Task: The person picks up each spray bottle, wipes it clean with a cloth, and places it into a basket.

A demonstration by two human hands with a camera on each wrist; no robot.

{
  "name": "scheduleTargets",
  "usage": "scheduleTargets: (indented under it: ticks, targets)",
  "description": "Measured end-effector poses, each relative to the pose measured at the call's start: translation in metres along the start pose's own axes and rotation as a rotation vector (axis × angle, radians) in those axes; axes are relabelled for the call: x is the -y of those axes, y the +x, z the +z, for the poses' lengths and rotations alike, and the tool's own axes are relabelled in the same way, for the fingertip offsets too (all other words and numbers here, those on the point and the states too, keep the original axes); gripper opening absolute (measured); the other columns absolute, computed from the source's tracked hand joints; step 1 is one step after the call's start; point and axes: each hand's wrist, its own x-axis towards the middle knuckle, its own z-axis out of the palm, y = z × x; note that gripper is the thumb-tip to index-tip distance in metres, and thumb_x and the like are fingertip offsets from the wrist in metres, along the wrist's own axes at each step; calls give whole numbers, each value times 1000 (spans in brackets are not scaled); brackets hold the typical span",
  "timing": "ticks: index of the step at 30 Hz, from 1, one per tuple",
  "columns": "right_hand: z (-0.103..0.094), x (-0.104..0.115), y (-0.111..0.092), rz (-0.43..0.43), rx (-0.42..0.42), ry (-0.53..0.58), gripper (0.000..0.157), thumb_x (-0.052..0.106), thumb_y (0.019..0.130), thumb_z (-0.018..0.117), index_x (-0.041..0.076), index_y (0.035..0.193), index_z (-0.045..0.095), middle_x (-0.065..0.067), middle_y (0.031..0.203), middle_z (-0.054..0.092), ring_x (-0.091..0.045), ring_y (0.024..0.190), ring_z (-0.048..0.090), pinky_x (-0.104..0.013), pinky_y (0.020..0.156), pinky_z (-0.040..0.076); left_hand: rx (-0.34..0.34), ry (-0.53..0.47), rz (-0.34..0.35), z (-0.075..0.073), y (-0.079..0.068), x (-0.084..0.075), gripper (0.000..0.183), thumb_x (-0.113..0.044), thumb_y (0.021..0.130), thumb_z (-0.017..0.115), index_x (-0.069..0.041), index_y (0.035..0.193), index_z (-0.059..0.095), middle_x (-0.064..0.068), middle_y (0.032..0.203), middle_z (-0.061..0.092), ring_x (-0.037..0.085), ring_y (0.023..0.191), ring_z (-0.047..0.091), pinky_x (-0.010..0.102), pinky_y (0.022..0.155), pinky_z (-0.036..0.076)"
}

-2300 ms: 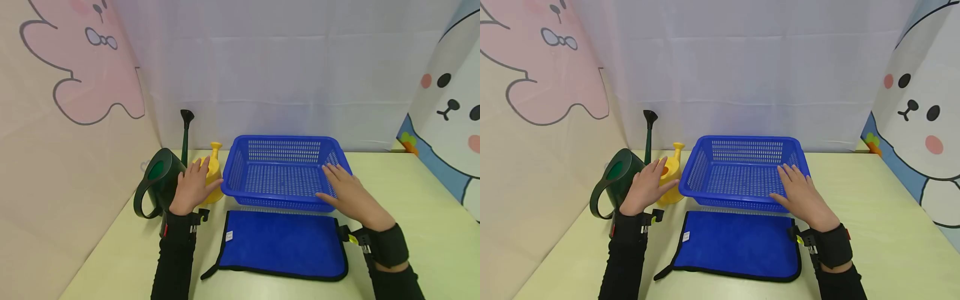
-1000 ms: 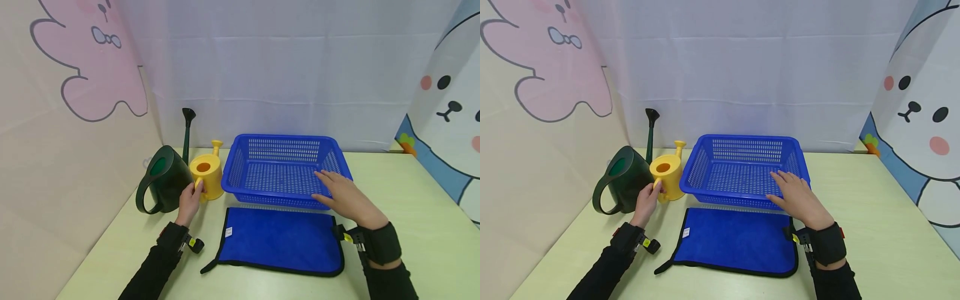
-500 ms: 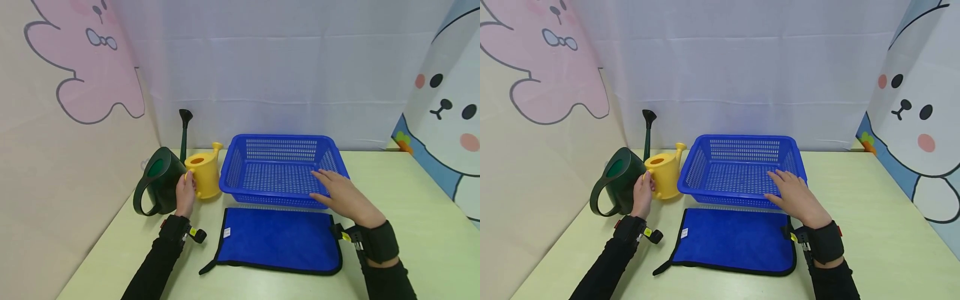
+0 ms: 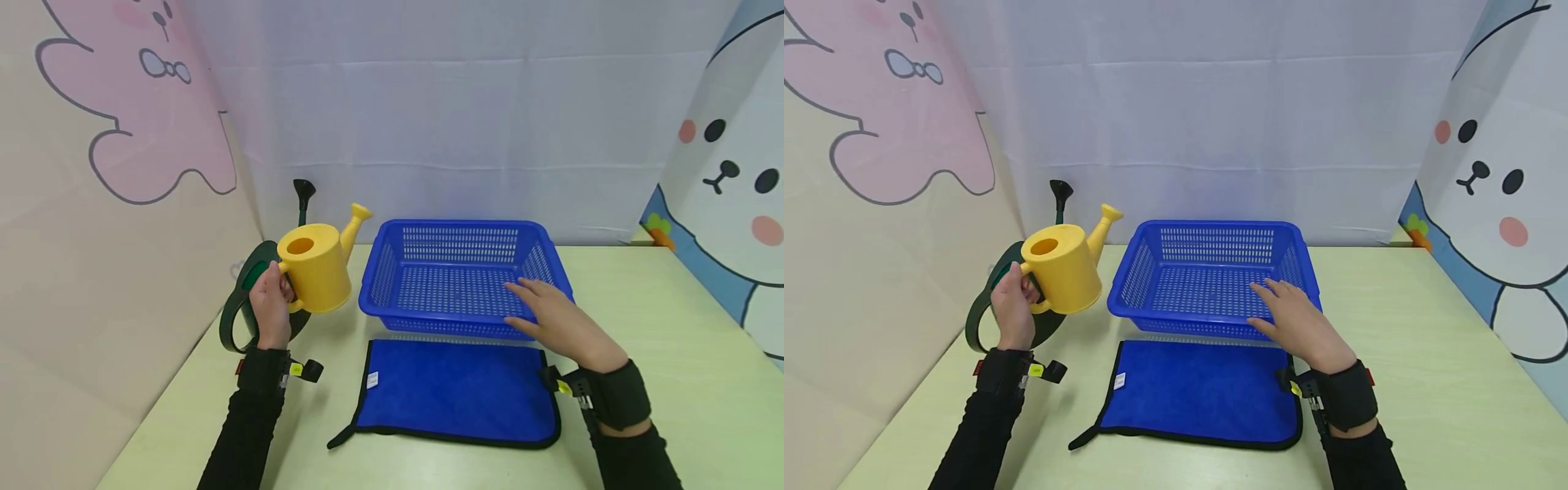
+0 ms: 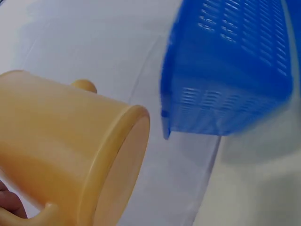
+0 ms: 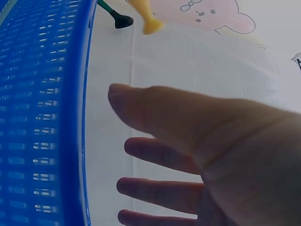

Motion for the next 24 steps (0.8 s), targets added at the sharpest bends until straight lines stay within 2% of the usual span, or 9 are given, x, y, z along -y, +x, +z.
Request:
scheduleTargets:
  ticks: [2, 4, 7, 9, 11, 17, 21, 24]
  targets:
    - [2, 1, 1, -1, -1, 1, 61, 30, 86, 61, 1, 135, 40, -31, 137, 38, -50, 126, 34, -63, 96, 32, 22, -101, 28, 0, 1, -7, 37, -24, 96, 46, -14, 61, 38, -5, 54, 30, 12, 48, 30, 25, 51, 23]
    - [2, 2, 1, -4, -2, 0, 61, 30, 86, 61, 0, 135, 40, -31, 137, 38, -50, 126, 34, -63, 96, 31, 52, -191, 7, 4, 2, -13, 38, -26, 95, 48, -13, 60, 39, -5, 53, 30, 11, 46, 29, 24, 49, 22]
    - [3, 2, 1, -18, -9, -8, 60, 29, 86, 61, 0, 134, 41, -31, 136, 39, -50, 125, 35, -63, 97, 31, 125, -338, -105, 16, 5, -20, 36, -30, 93, 51, -13, 63, 42, -5, 53, 31, 12, 45, 30, 22, 46, 24]
    - [4, 3, 1, -34, -14, -15, 59, 29, 86, 61, -1, 134, 41, -31, 135, 40, -50, 124, 36, -62, 97, 31, 172, -389, -194, 25, 5, -23, 35, -33, 93, 50, -13, 64, 44, -5, 54, 33, 11, 45, 32, 20, 47, 28]
    - [4, 4, 1, -44, -20, -22, 59, 28, 86, 61, 0, 134, 42, -30, 134, 41, -50, 123, 37, -62, 97, 32, 237, -422, -270, 34, 3, -24, 34, -33, 94, 49, -14, 66, 45, -5, 55, 34, 11, 46, 33, 20, 49, 30]
    - [5, 10, 0, -51, -30, -11, 56, 28, 88, 60, 2, 134, 43, -27, 134, 44, -46, 123, 40, -59, 97, 34, 380, -452, -413, 49, -10, -22, 41, -31, 99, 34, -15, 62, 40, -7, 53, 34, 10, 46, 32, 19, 50, 28]
    - [4, 20, -1, -79, -73, 0, 49, 27, 89, 59, 2, 130, 47, -22, 128, 51, -40, 120, 46, -53, 95, 41, 433, -509, -446, 52, -17, -17, 45, -28, 101, 27, -16, 59, 39, -8, 51, 33, 9, 44, 30, 19, 48, 26]
    - [6, 32, -2, -146, -121, -11, 37, 23, 87, 61, 3, 118, 57, -16, 111, 61, -30, 104, 58, -43, 86, 50, 462, -525, -439, 53, -21, -14, 45, -26, 101, 26, -17, 59, 39, -8, 51, 34, 8, 43, 30, 19, 48, 26]
